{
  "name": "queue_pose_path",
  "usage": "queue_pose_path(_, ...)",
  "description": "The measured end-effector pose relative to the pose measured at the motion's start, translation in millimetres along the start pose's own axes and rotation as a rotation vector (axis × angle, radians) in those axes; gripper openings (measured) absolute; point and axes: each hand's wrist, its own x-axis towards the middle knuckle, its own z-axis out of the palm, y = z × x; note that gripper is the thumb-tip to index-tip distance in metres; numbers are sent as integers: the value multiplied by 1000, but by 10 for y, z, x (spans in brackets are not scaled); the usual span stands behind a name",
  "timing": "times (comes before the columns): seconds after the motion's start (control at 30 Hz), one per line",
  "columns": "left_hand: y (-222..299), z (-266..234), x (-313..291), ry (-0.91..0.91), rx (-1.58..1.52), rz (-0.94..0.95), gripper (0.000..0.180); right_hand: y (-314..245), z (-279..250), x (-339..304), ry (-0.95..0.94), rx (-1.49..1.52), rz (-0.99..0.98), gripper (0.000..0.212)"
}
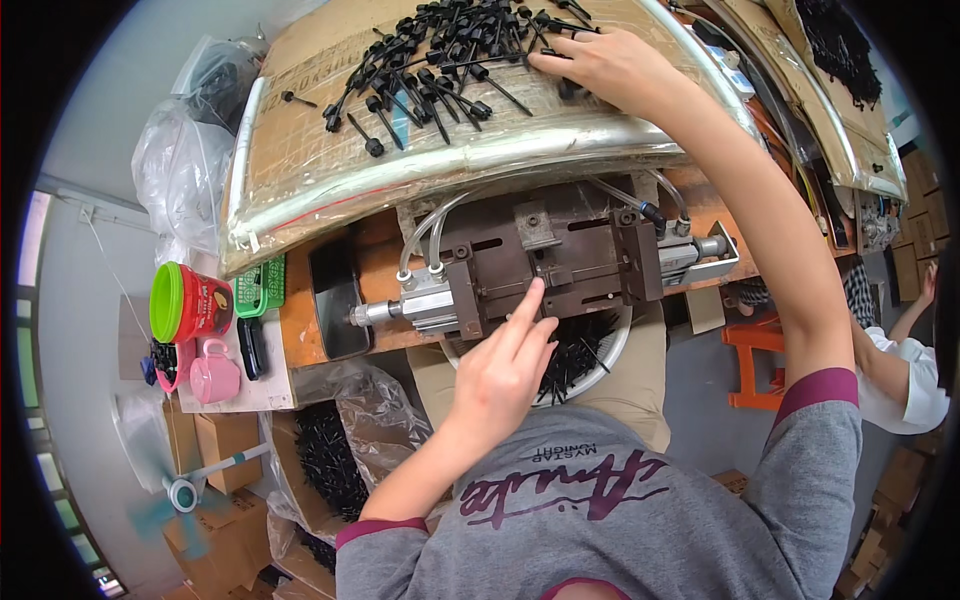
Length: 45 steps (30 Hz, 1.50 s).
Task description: Assembling small black plastic components using a pneumatic or manual press machine.
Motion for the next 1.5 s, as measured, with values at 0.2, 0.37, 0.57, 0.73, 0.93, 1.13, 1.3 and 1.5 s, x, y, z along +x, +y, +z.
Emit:
queue_pose_path(0.2, -98, 262, -77, 15, 201, 116, 26, -86, -180, 197, -126, 208, -45, 37)
queue_pose_path(0.37, -120, 283, 23, -36, 237, 105, 26, -212, -388, 144, -25, 325, -40, 31)
queue_pose_path(0.57, -132, 259, 30, -71, 248, 115, 30, -27, -484, 94, 105, 854, 299, 34)
queue_pose_path(0.73, -16, -19, 299, 9, -188, -24, 37, 58, -797, 2, 108, 1226, 572, 15)
queue_pose_path(0.93, -21, -470, 998, 335, -1248, -276, 48, -568, -1161, -192, 402, 745, 112, 37)
queue_pose_path(1.13, 56, -539, 817, 282, -1110, -156, 41, -755, -1187, -394, 352, 662, 118, 38)
queue_pose_path(1.3, 81, -475, 822, 303, -1284, -319, 34, -934, -1167, -298, 406, 646, 80, 40)
queue_pose_path(1.5, 100, -524, 523, 163, -939, -120, 45, -748, -1145, -415, 464, 730, 301, 47)
